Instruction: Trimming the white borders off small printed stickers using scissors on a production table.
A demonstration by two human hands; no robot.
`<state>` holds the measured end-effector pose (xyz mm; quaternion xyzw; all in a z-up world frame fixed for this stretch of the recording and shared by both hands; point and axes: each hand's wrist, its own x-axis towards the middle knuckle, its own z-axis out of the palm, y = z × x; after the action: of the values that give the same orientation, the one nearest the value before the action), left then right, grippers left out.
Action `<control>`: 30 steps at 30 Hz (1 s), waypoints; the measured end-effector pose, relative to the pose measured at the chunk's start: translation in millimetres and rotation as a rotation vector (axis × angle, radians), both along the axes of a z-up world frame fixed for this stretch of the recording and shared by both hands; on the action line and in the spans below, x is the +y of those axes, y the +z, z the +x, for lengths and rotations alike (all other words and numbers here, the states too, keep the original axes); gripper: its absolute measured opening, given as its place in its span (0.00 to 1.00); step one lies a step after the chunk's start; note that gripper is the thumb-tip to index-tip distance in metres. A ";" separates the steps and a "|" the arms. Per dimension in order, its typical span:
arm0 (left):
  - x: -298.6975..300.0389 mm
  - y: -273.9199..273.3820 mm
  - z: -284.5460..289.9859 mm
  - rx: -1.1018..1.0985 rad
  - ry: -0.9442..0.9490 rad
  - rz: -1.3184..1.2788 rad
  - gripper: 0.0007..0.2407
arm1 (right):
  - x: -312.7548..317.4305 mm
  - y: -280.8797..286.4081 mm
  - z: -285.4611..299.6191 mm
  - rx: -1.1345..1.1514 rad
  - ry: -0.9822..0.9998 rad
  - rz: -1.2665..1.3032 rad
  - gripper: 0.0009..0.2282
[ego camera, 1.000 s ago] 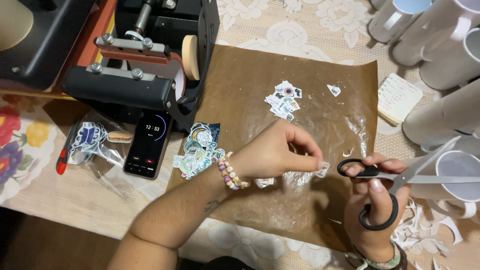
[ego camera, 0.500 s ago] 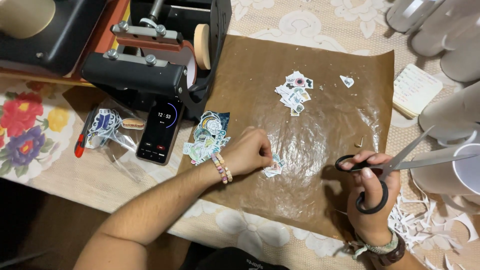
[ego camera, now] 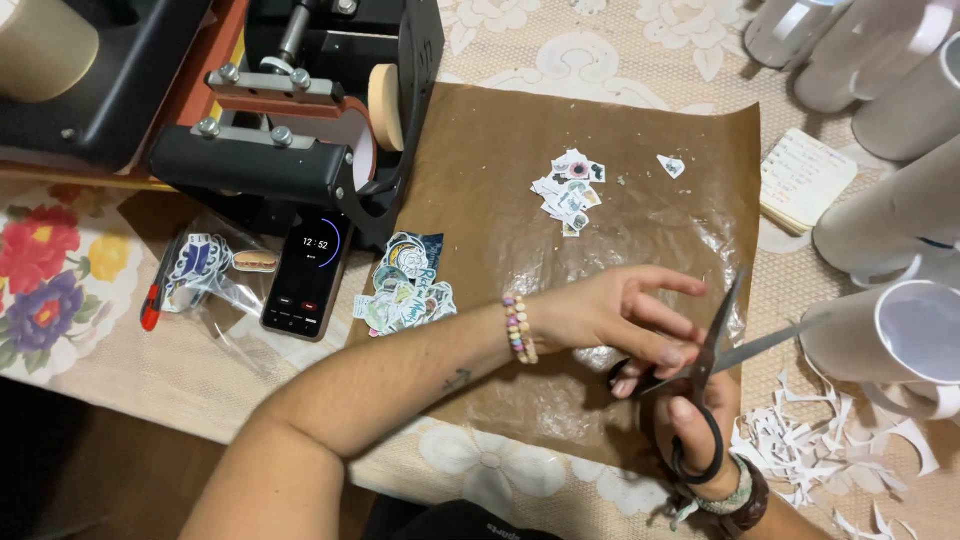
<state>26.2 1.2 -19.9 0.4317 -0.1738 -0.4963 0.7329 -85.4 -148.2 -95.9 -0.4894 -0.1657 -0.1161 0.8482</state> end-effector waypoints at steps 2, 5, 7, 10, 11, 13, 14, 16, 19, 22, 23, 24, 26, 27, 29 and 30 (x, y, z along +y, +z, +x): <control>-14.7 -14.3 2.0 0.024 0.047 -0.040 0.30 | -2.0 2.1 -0.6 0.013 0.039 0.004 0.14; -32.5 -27.8 14.0 0.029 0.151 -0.078 0.22 | -4.4 1.3 2.5 0.044 0.070 -0.005 0.13; -40.0 -29.3 21.6 0.015 0.207 -0.077 0.21 | -4.5 3.0 1.9 0.065 0.060 -0.021 0.13; -43.5 -16.2 40.0 -0.071 0.285 -0.127 0.16 | -3.2 10.2 2.9 0.052 0.055 -0.087 0.14; -43.2 -8.3 48.9 -0.104 0.369 -0.118 0.09 | -3.6 11.6 2.4 0.000 0.028 -0.194 0.13; -45.3 -5.5 75.3 -0.134 0.450 -0.107 0.06 | -3.5 12.4 -1.1 -0.047 -0.003 -0.299 0.12; -47.5 -9.3 94.7 -0.348 0.541 0.111 0.05 | -2.8 12.0 -1.9 -0.056 -0.039 -0.342 0.12; -51.4 -20.6 129.1 -0.563 0.623 0.334 0.05 | -1.2 13.7 -1.4 -0.066 -0.079 -0.384 0.13; -63.4 -41.0 168.5 -1.033 0.602 0.740 0.13 | -0.1 17.8 2.1 -0.091 -0.179 -0.495 0.10; -84.9 -56.8 194.9 -1.373 0.486 0.939 0.08 | -1.9 18.6 3.5 -0.051 -0.198 -0.540 0.12; -90.2 -61.6 204.3 -1.385 0.374 1.018 0.04 | -2.4 18.3 4.0 -0.041 -0.202 -0.548 0.12; -94.0 -66.9 213.0 -1.392 0.263 1.097 0.14 | -2.7 18.0 4.2 -0.030 -0.201 -0.556 0.12; -102.0 -68.3 217.2 -1.389 0.221 1.160 0.16 | -2.8 19.4 4.3 -0.025 -0.204 -0.560 0.12; -105.9 -69.0 219.5 -1.386 0.181 1.224 0.17 | -2.6 20.0 4.4 -0.023 -0.206 -0.562 0.12; -111.2 -77.6 228.9 -1.380 0.160 1.254 0.15 | -3.4 18.6 4.6 -0.018 -0.206 -0.558 0.12; -112.7 -81.8 233.8 -1.376 0.142 1.286 0.13 | -3.3 17.9 4.9 -0.018 -0.205 -0.554 0.12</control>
<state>259.9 -111.4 -101.7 0.9608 -0.2344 -0.0874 0.1194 -80.5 -151.5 -78.0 -0.7155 -0.1483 -0.1557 0.6647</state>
